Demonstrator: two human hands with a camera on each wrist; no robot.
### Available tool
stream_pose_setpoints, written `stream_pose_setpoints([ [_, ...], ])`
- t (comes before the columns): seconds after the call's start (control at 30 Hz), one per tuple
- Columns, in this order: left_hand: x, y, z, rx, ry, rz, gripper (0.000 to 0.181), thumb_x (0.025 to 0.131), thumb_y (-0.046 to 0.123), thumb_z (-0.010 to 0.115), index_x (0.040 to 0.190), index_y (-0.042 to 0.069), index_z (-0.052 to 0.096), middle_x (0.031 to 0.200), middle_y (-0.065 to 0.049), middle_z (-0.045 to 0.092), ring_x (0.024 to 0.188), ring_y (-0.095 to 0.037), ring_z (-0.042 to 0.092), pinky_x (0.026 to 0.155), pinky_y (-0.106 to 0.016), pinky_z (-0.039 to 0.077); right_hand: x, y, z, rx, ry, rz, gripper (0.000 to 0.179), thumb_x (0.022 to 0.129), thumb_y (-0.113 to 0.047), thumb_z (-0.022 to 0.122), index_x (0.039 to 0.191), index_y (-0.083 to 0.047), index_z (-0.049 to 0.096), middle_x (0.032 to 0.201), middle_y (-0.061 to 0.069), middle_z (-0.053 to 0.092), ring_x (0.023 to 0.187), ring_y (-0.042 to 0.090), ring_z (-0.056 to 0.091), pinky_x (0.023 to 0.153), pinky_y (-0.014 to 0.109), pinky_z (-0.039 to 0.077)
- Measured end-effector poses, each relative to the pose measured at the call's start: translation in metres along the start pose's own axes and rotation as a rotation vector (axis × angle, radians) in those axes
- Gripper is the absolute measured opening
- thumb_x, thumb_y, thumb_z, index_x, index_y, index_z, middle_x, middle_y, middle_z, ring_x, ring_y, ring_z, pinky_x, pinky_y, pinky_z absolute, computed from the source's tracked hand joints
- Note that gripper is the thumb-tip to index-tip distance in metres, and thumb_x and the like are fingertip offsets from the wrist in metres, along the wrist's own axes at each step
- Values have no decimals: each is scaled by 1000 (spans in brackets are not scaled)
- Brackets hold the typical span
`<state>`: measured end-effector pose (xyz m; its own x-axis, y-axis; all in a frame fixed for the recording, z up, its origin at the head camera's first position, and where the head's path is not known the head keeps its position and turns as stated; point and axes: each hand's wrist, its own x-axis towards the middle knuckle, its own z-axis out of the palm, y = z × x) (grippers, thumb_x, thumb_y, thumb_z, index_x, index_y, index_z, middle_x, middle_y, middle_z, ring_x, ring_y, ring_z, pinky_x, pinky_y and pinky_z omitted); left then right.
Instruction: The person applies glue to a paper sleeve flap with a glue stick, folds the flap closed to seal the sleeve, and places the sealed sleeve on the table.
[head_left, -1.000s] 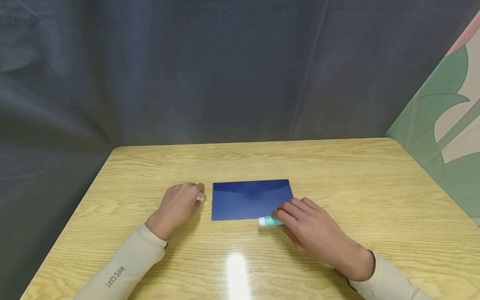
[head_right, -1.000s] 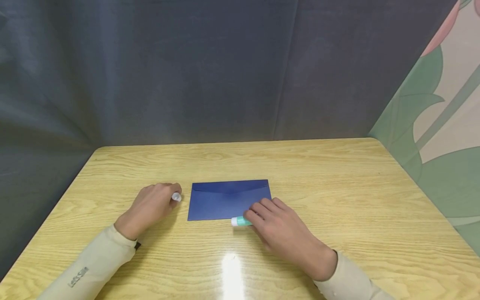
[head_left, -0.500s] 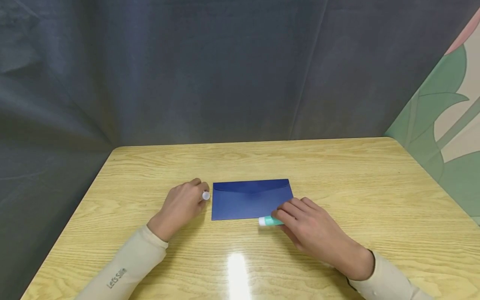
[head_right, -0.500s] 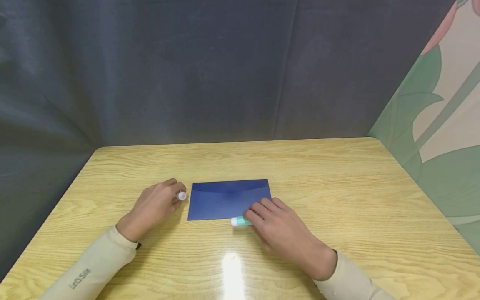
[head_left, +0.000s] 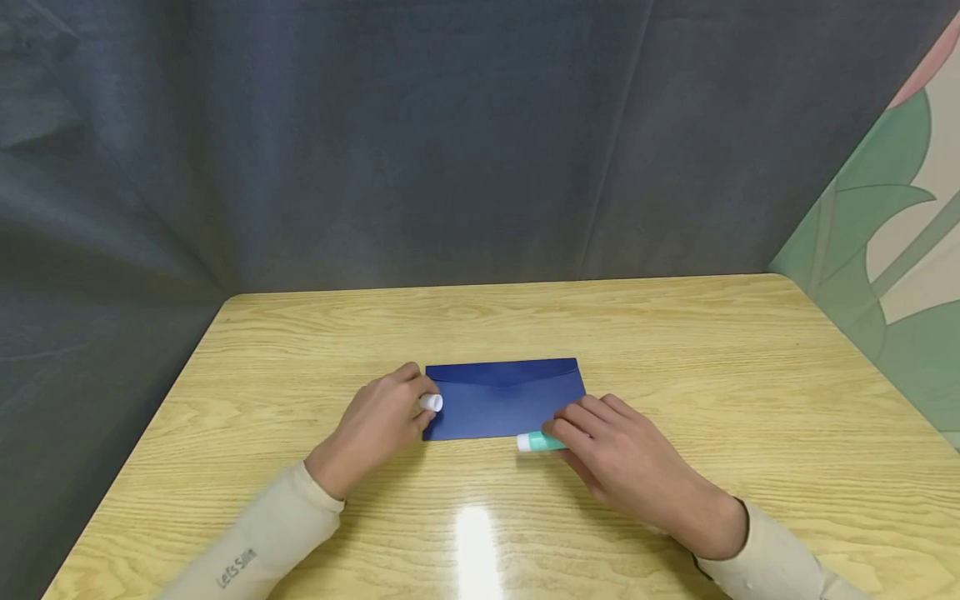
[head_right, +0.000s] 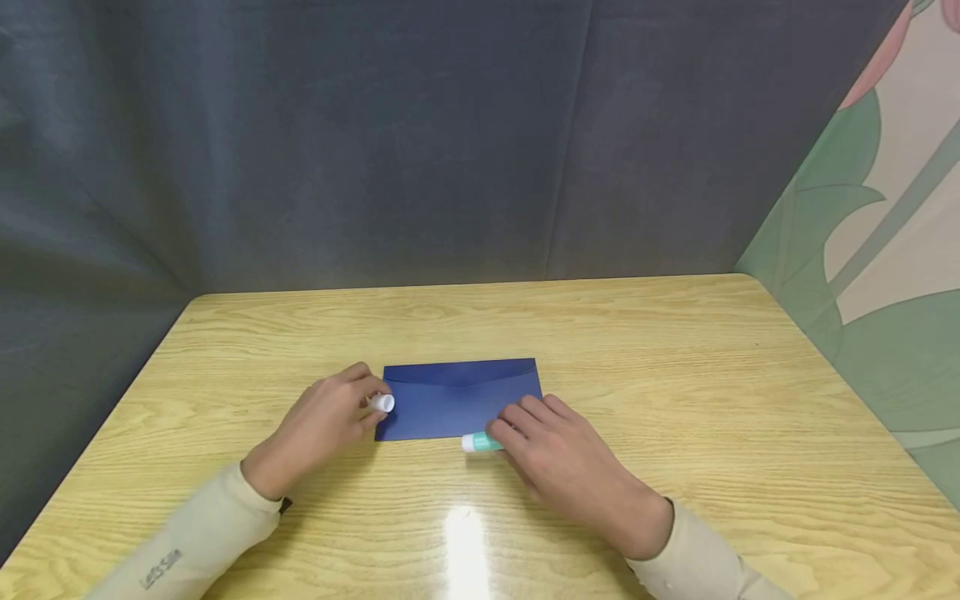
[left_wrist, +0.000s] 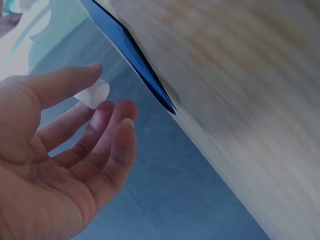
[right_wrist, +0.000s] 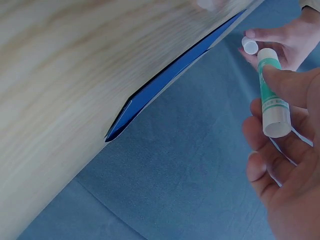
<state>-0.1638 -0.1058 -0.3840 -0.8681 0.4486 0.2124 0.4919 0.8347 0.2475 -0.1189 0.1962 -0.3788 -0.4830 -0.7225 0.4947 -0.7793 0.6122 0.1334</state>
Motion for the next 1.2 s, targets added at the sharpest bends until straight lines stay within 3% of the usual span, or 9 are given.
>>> stream_pose_setpoints([
  [0.13, -3, 9, 2, 12, 5, 40, 20, 81, 15, 84, 97, 7, 75, 88, -1, 61, 69, -8, 55, 60, -24, 50, 0, 0, 0, 1, 1, -1, 13, 92, -16, 64, 104, -14, 68, 96, -4, 66, 89, 16, 60, 72, 32, 51],
  [0.33, -9, 22, 4, -5, 28, 116, 18, 79, 13, 84, 94, 6, 75, 84, 0, 58, 68, -8, 53, 59, -21, 48, -1, 0, 0, -4, 0, 0, 33, 108, -25, 37, 104, -14, 68, 96, -4, 66, 89, 16, 59, 72, 32, 50],
  [0.5, -12, 32, 6, -70, 21, 153, 18, 80, 11, 83, 94, 2, 74, 85, -3, 60, 69, -8, 54, 60, -18, 50, -1, 0, 0, -2, -7, 0, 18, 101, -20, 52, 104, -14, 69, 96, -4, 67, 89, 16, 60, 72, 32, 50],
  [0.67, -14, 41, 7, -88, -8, 186, 19, 82, 14, 81, 96, 1, 75, 87, -3, 62, 71, -9, 60, 61, -16, 51, 0, -1, 0, -8, -2, -4, 37, 108, -26, 34, 104, -14, 68, 96, -4, 67, 88, 15, 59, 71, 32, 50],
  [0.8, -15, 48, 7, -67, -31, 192, 20, 84, 20, 81, 97, 5, 76, 89, -2, 67, 74, -10, 64, 61, -17, 52, 0, -3, 0, 9, -4, 1, 14, 99, -21, 57, 104, -15, 68, 96, -5, 67, 88, 14, 59, 70, 31, 50],
  [0.9, -16, 52, 8, -92, -48, 185, 20, 85, 22, 80, 98, 8, 76, 89, 0, 72, 75, -10, 66, 61, -18, 52, 1, -5, -1, 51, -6, 14, 21, 84, -18, 74, 104, -17, 68, 97, -7, 66, 88, 12, 59, 71, 30, 50],
  [1.0, -15, 55, 9, -126, -53, 185, 19, 85, 21, 79, 99, 8, 76, 90, 0, 74, 75, -10, 68, 62, -18, 52, 2, -7, -1, 90, -2, 26, 13, 99, -27, 61, 105, -18, 68, 99, -9, 66, 89, 11, 60, 72, 30, 50],
  [1.07, -16, 57, 8, -134, -53, 193, 18, 86, 20, 79, 98, 8, 75, 89, 0, 73, 74, -8, 66, 61, -17, 50, 3, -8, -2, 101, 4, 31, 29, 106, -34, 44, 105, -18, 68, 99, -9, 66, 89, 11, 59, 71, 30, 50],
  [1.2, -16, 60, 8, -140, -38, 209, 16, 86, 19, 78, 98, 8, 75, 88, 1, 71, 72, -6, 62, 61, -16, 48, 3, -9, -2, 109, 8, 35, 42, 108, -40, 31, 105, -18, 68, 99, -9, 66, 88, 11, 58, 70, 29, 49],
])
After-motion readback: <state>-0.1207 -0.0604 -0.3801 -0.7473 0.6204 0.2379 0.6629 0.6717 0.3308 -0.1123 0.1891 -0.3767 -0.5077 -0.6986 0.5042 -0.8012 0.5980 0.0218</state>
